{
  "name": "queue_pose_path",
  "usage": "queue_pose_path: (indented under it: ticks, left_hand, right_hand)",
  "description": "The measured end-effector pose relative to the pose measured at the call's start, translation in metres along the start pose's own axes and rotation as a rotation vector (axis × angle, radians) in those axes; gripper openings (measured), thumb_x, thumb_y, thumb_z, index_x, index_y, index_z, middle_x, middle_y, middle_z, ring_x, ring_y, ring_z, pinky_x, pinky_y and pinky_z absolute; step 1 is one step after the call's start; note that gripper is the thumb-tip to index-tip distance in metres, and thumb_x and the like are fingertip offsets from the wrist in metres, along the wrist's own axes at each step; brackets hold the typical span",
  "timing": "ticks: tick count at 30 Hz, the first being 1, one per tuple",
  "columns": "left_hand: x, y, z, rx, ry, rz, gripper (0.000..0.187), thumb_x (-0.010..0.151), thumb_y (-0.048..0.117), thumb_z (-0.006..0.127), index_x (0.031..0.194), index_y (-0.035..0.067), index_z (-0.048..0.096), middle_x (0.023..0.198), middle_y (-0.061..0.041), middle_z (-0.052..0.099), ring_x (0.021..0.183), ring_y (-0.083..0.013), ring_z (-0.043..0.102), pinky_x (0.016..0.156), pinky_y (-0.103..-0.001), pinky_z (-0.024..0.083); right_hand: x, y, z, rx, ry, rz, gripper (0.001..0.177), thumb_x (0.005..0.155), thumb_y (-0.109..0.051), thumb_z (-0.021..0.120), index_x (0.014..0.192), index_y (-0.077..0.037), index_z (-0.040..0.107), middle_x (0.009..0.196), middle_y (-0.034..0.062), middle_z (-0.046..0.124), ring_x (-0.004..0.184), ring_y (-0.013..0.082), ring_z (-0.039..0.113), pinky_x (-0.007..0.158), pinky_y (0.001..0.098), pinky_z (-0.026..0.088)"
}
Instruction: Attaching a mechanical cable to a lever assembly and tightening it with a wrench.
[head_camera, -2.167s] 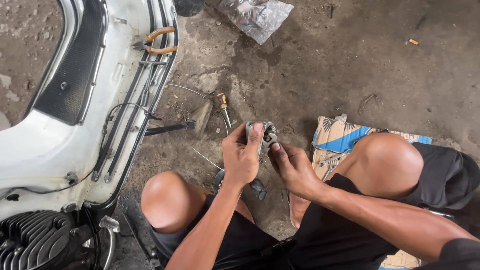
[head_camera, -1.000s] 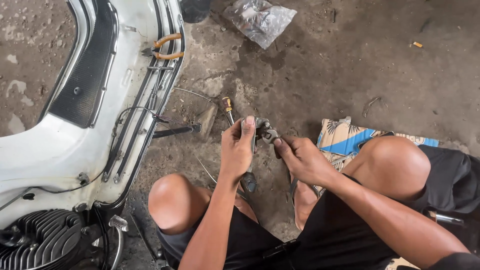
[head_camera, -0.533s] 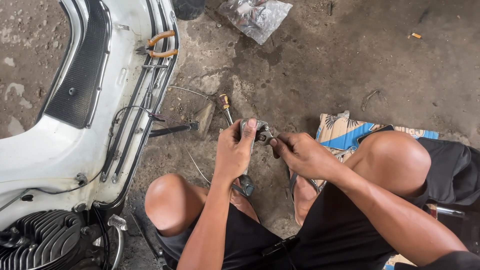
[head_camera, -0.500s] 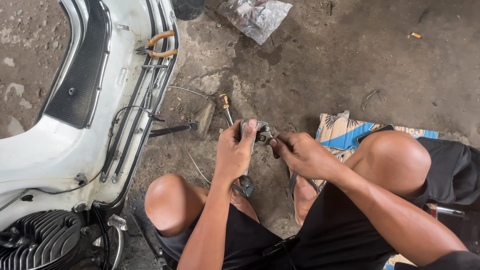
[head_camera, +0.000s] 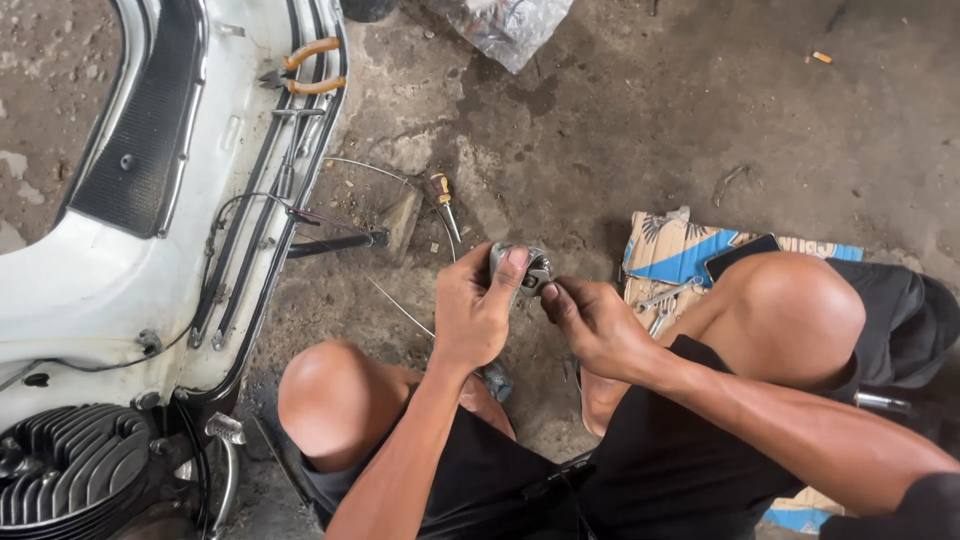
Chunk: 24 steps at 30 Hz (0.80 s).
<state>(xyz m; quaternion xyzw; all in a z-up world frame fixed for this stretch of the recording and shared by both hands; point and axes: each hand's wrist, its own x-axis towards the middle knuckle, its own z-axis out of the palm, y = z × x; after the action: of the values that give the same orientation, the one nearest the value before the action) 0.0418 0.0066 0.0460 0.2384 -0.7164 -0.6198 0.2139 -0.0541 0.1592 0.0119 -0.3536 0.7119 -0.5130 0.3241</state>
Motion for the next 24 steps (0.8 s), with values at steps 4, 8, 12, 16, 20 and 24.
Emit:
queue_pose_path:
  ticks: [4, 8, 12, 16, 20, 24]
  left_hand:
    - [-0.005, 0.004, 0.000, -0.002, -0.013, 0.014, 0.035, 0.100, 0.031, 0.065, 0.072, 0.009, 0.064, 0.054, -0.002, 0.047, 0.067, -0.0086, 0.047, 0.058, -0.029, 0.045]
    - [0.002, -0.003, 0.007, -0.010, -0.040, 0.044, 0.039, 0.101, 0.036, 0.063, 0.075, 0.007, 0.066, 0.052, -0.008, 0.050, 0.061, -0.0106, 0.046, 0.057, -0.032, 0.044]
    - [0.000, -0.037, 0.010, -0.017, 0.039, -0.039, 0.045, 0.103, 0.047, 0.056, 0.082, 0.009, 0.066, 0.065, -0.007, 0.055, 0.069, -0.0187, 0.052, 0.067, -0.037, 0.045]
    - [0.015, -0.048, -0.005, -0.063, 0.074, -0.024, 0.051, 0.106, 0.052, 0.049, 0.085, 0.008, 0.064, 0.069, -0.010, 0.062, 0.075, -0.0187, 0.060, 0.074, -0.037, 0.048]
    - [0.015, 0.009, -0.019, 0.061, 0.116, 0.014, 0.053, 0.109, 0.048, 0.040, 0.109, 0.000, 0.064, 0.102, -0.020, 0.067, 0.107, -0.0250, 0.058, 0.101, -0.049, 0.045]
    - [0.014, 0.047, -0.037, 0.311, 0.014, -0.057, 0.057, 0.095, 0.069, 0.032, 0.097, 0.016, 0.052, 0.081, 0.005, 0.049, 0.077, -0.0115, 0.043, 0.072, -0.031, 0.035]
  right_hand:
    - [-0.007, 0.014, 0.012, 0.053, 0.045, 0.002, 0.047, 0.109, -0.026, 0.043, 0.072, -0.007, 0.065, 0.055, 0.0092, 0.056, 0.055, 0.0206, 0.053, 0.054, 0.0369, 0.048]
    - [-0.009, 0.016, 0.009, 0.069, 0.115, -0.011, 0.046, 0.108, -0.023, 0.044, 0.070, -0.006, 0.063, 0.054, 0.0094, 0.055, 0.054, 0.0204, 0.051, 0.053, 0.0363, 0.046]
    - [0.009, -0.010, -0.018, -0.224, -0.051, 0.010, 0.041, 0.107, -0.031, 0.047, 0.079, -0.006, 0.065, 0.070, 0.0212, 0.070, 0.068, 0.0408, 0.068, 0.064, 0.0482, 0.052]
    - [0.030, -0.066, -0.052, -0.476, -0.210, -0.014, 0.042, 0.105, -0.030, 0.047, 0.086, 0.001, 0.067, 0.081, 0.0310, 0.073, 0.088, 0.0544, 0.068, 0.078, 0.0626, 0.052]
    - [0.019, -0.099, -0.115, -0.635, -0.196, 0.117, 0.039, 0.105, -0.025, 0.044, 0.098, 0.006, 0.068, 0.094, 0.0345, 0.074, 0.096, 0.0559, 0.069, 0.087, 0.0637, 0.052]
    - [0.032, -0.047, -0.183, -0.649, 0.086, 0.229, 0.028, 0.112, -0.025, 0.046, 0.094, -0.008, 0.058, 0.073, 0.0067, 0.065, 0.066, 0.0257, 0.057, 0.068, 0.0408, 0.042]
